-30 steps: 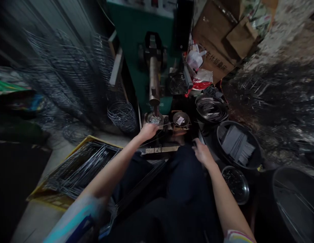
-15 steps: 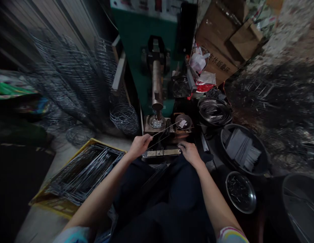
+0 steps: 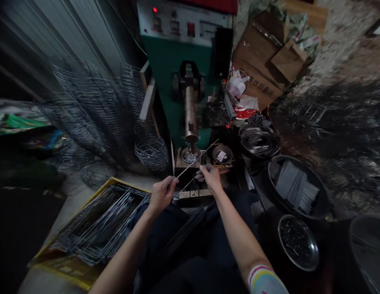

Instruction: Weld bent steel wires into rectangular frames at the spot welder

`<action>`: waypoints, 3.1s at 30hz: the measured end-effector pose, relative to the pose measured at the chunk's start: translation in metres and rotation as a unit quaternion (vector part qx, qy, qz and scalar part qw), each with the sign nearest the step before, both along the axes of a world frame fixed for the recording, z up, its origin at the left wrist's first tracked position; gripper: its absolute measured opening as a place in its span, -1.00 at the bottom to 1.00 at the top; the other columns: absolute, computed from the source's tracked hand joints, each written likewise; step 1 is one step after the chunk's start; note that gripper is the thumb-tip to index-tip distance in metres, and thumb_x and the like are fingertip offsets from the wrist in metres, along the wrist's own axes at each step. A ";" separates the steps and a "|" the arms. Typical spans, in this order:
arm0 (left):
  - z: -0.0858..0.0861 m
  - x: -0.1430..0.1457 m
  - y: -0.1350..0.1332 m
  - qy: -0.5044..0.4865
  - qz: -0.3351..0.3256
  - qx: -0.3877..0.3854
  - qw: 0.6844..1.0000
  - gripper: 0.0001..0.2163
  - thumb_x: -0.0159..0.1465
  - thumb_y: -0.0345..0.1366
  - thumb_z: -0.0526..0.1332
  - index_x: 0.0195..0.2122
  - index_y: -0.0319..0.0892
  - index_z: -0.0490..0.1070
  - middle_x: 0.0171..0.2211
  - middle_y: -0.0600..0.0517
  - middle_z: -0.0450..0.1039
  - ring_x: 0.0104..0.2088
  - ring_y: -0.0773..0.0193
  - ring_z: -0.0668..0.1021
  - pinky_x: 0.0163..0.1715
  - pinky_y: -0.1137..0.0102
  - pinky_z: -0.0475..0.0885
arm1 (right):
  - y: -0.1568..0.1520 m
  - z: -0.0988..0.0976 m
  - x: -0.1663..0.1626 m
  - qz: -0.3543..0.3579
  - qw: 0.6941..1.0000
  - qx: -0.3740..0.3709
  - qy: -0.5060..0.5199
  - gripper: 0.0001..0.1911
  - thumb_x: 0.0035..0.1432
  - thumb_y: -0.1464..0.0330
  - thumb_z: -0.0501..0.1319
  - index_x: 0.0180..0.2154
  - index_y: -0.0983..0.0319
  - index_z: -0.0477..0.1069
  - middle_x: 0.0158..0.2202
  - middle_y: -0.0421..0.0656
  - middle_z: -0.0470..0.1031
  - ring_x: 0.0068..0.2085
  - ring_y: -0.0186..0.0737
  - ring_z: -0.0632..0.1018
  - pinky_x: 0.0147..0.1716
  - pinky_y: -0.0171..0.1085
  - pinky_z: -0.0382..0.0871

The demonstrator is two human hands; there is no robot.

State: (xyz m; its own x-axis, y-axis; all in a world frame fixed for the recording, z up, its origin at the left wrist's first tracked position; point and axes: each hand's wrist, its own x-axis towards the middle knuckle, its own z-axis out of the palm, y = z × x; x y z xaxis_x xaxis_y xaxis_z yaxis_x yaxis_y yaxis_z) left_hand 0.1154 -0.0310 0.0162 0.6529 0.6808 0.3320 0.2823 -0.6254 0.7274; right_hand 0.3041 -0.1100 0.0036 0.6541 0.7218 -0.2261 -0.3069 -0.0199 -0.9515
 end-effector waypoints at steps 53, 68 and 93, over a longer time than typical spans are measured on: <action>0.004 0.019 0.023 -0.001 -0.010 0.063 0.998 -0.74 0.41 -0.23 0.01 -0.37 -0.17 0.38 -0.56 0.08 0.36 -0.57 0.37 0.39 -0.49 0.46 0.20 | 0.034 0.014 0.006 -0.038 0.994 0.084 -0.065 -0.62 0.03 0.11 0.34 -0.57 0.23 0.35 -0.67 -0.30 0.32 -0.68 -0.47 0.28 -0.72 -0.44 0.12; 0.001 0.024 0.046 -0.025 -0.025 0.027 0.999 -0.73 0.39 -0.23 0.06 -0.43 -0.19 0.38 -0.59 0.11 0.33 -0.58 0.41 0.34 -0.52 0.51 0.18 | 0.027 0.015 0.018 0.017 0.998 0.046 -0.043 -0.59 0.00 0.07 0.36 -0.56 0.25 0.36 -0.66 -0.30 0.30 -0.68 -0.48 0.25 -0.71 -0.44 0.07; -0.120 -0.303 0.034 -0.387 0.571 -0.279 0.669 -0.69 0.33 -0.04 0.14 -0.34 -0.21 0.36 -0.71 0.29 -0.09 -0.73 0.49 -0.01 -0.72 0.53 0.02 | -0.123 -0.081 -0.045 0.443 0.797 -0.211 -0.351 -0.65 0.26 0.06 0.10 -0.19 0.15 0.49 -0.18 -0.13 0.59 -0.16 -0.07 0.57 -0.17 -0.22 0.39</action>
State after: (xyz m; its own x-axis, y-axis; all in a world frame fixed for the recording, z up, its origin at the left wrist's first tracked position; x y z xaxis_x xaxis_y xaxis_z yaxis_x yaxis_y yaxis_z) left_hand -0.1878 0.0030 -0.1038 -0.6171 0.7480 -0.2443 -0.2516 0.1066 0.9620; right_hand 0.2588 -0.2333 -0.0777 0.0020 0.9277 -0.3734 0.6112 -0.2967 -0.7337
